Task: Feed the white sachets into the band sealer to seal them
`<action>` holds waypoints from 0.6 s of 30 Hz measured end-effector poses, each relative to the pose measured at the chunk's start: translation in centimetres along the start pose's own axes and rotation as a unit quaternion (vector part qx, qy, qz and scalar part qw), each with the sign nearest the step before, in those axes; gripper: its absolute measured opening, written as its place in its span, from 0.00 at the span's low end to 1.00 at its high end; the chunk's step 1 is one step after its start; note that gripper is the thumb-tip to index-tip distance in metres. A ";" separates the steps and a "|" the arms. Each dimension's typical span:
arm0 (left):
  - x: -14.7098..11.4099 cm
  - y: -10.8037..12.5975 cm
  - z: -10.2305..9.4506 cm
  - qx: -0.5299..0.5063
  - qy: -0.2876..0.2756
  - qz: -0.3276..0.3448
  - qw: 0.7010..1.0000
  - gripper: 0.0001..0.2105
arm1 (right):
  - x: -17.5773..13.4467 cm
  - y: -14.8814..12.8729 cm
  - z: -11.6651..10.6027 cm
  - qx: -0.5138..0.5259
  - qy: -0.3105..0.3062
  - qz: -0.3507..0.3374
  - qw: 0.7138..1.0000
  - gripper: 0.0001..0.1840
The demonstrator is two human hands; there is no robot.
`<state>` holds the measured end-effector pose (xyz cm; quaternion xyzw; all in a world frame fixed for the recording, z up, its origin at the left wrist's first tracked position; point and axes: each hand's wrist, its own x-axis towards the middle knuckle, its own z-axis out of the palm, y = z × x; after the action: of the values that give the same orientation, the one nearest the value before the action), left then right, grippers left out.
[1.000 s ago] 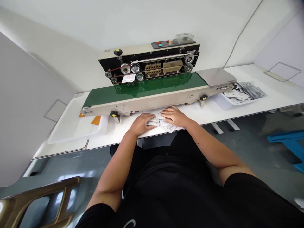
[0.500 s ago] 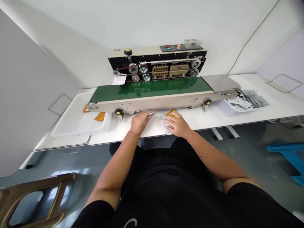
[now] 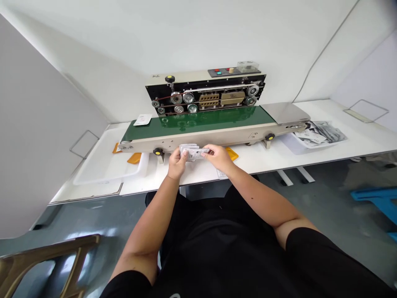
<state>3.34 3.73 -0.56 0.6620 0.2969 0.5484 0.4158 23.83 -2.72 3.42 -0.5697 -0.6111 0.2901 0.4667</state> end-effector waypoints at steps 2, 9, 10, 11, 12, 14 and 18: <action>0.0 0.0 -0.1 0.018 -0.002 0.005 1.000 0.25 | 0.1 0.3 -1.3 0.066 0.013 0.000 0.998 0.13; 0.1 0.7 -0.4 0.197 -0.038 0.085 0.976 0.22 | 3.4 1.8 -14.2 0.156 0.256 -0.050 0.953 0.22; 0.1 0.8 -0.3 0.202 -0.036 0.086 0.975 0.23 | 4.3 2.1 -16.7 0.147 0.296 -0.056 0.942 0.21; 0.1 0.8 -0.3 0.206 -0.032 0.084 0.975 0.23 | 5.3 2.4 -19.1 0.135 0.329 -0.051 0.933 0.20; 0.1 0.9 -0.3 0.210 -0.028 0.081 0.974 0.23 | 6.3 2.7 -21.2 0.121 0.357 -0.036 0.926 0.17; 0.2 0.8 -0.3 0.221 -0.029 0.079 0.972 0.23 | 8.4 3.4 -24.5 0.099 0.400 0.017 0.911 0.12; 0.3 0.4 -0.3 0.250 -0.043 0.085 0.963 0.22 | 12.5 4.0 -26.3 0.114 0.373 0.125 0.912 0.08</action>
<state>3.03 3.83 -0.07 0.7907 0.3491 0.4609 0.2012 50.31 5.40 13.33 -0.6508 -0.2792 0.1804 0.6826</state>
